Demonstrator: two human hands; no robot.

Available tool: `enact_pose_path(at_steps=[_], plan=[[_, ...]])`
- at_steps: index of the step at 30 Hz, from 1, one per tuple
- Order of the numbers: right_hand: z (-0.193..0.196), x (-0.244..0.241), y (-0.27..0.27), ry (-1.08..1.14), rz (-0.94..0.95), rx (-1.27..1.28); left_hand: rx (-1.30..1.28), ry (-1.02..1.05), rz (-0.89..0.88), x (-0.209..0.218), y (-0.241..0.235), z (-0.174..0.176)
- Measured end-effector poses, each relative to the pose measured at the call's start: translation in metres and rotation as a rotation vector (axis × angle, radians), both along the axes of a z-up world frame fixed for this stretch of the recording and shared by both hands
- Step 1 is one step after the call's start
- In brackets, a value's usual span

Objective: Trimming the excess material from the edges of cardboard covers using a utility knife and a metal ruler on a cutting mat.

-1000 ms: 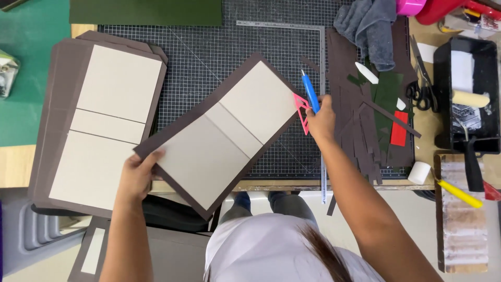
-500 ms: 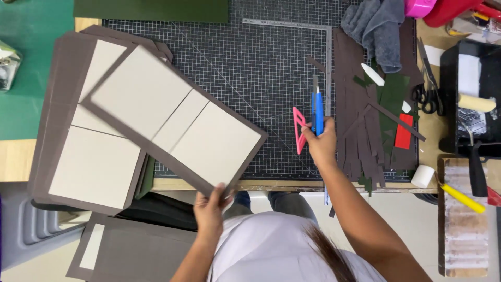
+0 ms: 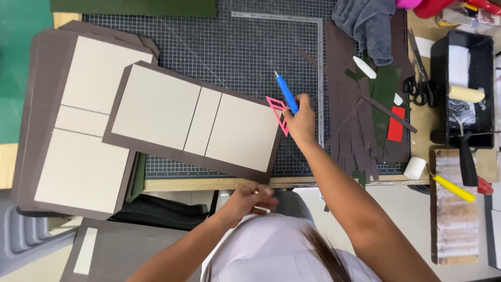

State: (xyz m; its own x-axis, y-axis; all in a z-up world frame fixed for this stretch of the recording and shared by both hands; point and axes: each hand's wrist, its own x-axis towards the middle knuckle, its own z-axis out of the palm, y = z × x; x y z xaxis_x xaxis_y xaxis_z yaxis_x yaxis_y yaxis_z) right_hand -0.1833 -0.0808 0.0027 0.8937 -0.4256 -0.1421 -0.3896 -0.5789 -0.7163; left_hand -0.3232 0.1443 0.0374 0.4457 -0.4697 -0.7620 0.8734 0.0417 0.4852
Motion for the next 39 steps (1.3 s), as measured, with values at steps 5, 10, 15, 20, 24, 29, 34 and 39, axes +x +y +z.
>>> enact_pose_path(at_steps=[5, 10, 15, 20, 24, 29, 34, 39], plan=[[0.000, 0.000, 0.002, 0.027, -0.013, -0.020, 0.104, -0.606, -0.247, 0.048, -0.011, -0.015], [0.004, -0.005, 0.007, 0.056, 0.055, -0.082, 0.668, -1.432, -0.086, 0.125, -0.034, -0.068], [0.008, -0.014, 0.013, 0.061, 0.061, 0.013, 0.851, -1.616, -0.020, 0.147, -0.066, -0.095], [0.005, -0.026, -0.009, 0.080, 0.109, 0.115, 0.964, -1.586, -0.120, 0.146, -0.070, -0.095], [0.047, -0.051, -0.021, 0.140, 0.176, 0.118, 0.965, -1.608, -0.094, 0.148, -0.069, -0.110], [0.061, -0.081, -0.028, 0.215, 0.368, 0.048, 0.935, -1.636, -0.057, 0.151, -0.072, -0.129], [0.051, -0.086, -0.029, 0.207, 0.481, -0.129, 0.914, -1.649, -0.029, 0.150, -0.073, -0.130], [0.062, -0.086, -0.030, 0.215, 0.516, -0.143, 0.924, -1.667, -0.002, 0.153, -0.074, -0.136]])
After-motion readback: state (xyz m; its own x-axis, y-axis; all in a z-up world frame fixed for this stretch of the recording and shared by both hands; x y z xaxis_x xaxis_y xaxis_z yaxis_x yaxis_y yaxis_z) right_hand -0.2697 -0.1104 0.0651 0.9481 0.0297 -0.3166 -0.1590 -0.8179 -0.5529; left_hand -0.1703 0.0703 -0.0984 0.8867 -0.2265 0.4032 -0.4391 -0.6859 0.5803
